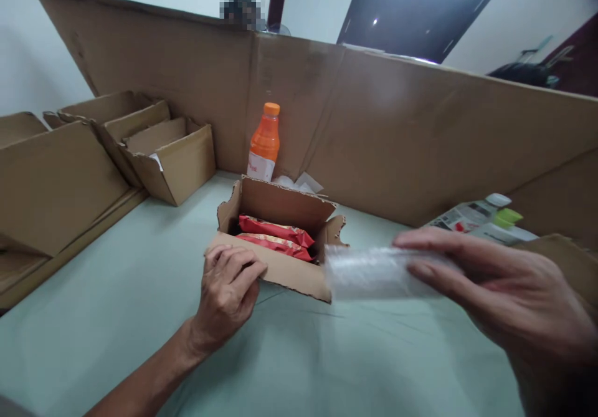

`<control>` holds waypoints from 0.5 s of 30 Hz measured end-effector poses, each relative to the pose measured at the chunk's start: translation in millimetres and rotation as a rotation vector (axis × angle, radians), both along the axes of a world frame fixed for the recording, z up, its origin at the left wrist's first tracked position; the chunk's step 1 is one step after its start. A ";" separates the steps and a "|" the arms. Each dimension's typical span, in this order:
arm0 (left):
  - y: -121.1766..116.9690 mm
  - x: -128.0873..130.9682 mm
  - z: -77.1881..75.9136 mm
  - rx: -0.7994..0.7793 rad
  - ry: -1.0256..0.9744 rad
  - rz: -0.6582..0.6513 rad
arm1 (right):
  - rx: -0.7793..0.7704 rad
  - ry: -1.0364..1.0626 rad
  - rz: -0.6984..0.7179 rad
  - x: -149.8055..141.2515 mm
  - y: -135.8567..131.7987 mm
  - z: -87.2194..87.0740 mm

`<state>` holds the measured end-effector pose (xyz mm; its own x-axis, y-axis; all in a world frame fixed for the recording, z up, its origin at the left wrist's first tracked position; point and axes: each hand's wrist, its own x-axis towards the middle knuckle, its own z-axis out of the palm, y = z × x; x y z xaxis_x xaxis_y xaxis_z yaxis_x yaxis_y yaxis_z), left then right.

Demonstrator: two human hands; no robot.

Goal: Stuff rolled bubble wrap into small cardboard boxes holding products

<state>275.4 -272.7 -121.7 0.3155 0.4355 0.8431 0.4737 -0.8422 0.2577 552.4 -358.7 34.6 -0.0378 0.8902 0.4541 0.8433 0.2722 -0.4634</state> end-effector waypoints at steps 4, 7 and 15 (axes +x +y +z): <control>-0.1 -1.0 -2.2 -0.004 -0.011 0.006 | 0.036 -0.112 0.066 -31.8 64.5 -10.5; -0.6 -2.0 -2.9 -0.005 -0.014 -0.005 | 0.031 -0.308 0.084 -54.2 123.6 -30.7; 1.0 -4.0 -4.8 -0.021 -0.033 -0.048 | -0.220 -0.703 0.166 -90.8 177.2 -50.4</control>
<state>271.4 -271.7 -126.5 0.3089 0.4384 0.8440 0.4240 -0.8578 0.2904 461.6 -181.5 -15.7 -0.3947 0.9148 0.0862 0.9163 0.3850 0.1105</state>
